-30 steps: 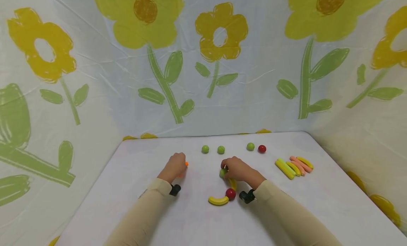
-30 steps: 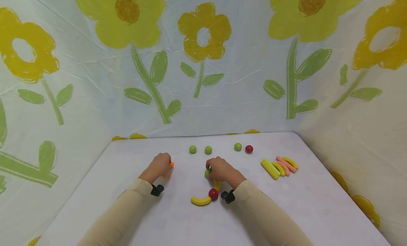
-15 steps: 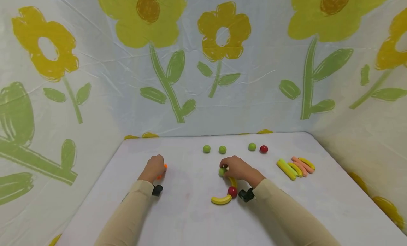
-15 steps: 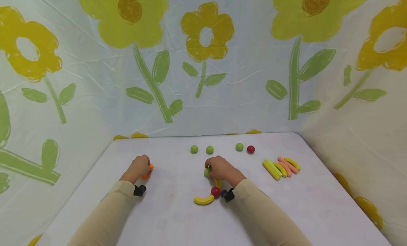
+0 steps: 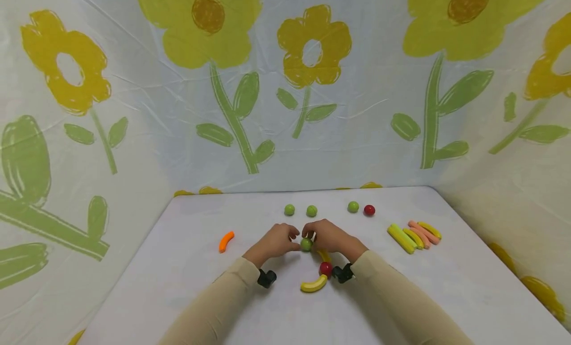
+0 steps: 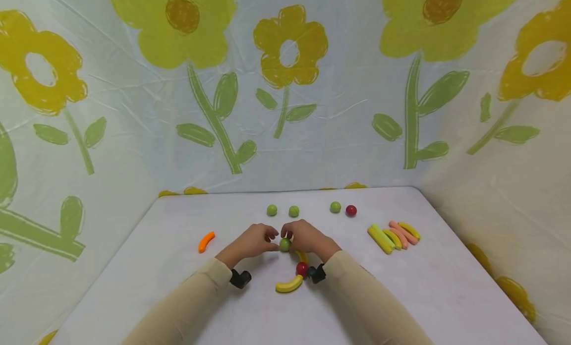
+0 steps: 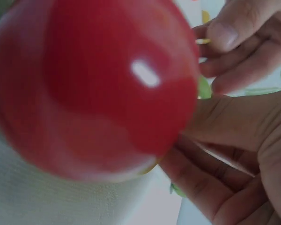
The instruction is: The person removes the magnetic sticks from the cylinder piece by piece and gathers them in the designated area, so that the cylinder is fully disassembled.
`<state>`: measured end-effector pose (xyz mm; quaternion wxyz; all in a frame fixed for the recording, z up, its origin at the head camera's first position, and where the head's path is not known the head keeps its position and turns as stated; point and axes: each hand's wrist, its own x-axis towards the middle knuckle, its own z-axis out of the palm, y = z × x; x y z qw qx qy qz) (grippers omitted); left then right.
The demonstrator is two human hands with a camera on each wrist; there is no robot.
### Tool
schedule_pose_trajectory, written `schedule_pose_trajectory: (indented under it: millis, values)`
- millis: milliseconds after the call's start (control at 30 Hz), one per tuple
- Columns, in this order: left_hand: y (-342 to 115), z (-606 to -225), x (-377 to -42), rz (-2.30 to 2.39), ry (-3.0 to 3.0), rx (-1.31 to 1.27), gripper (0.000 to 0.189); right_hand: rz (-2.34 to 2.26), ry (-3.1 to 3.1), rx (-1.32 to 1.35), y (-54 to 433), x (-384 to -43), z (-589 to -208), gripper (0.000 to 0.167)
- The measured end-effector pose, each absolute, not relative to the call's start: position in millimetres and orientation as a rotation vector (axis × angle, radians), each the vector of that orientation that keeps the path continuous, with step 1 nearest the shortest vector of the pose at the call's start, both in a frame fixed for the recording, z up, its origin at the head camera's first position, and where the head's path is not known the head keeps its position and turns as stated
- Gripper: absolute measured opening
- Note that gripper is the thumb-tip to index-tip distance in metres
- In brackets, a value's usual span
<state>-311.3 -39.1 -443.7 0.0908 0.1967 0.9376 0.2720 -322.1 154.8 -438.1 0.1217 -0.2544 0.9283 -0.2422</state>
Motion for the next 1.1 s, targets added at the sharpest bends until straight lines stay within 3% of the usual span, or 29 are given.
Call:
schedule_pose_trajectory:
  millis: [267, 567, 867, 1100]
  values:
    - [-15.6, -454.4, -313.1, 0.932, 2.738, 0.512, 0.028, -0.667, 2.747, -0.784, 155.0, -323.9, -439.6, 0.024]
    - [-14.0, -453.3, -310.5, 0.899, 2.83, 0.386, 0.02, -0.5, 2.78, -0.481, 165.5, -316.8, -433.2, 0.018]
    - [-10.0, -448.3, -297.4, 0.791, 2.908, 0.266, 0.024, -0.561, 2.723, -0.474, 164.4, -311.4, -435.0, 0.013]
    - [-4.9, -449.9, -298.5, 0.643, 2.91, 0.371, 0.036, -0.533, 2.775, -0.511, 161.0, -310.4, -436.0, 0.014]
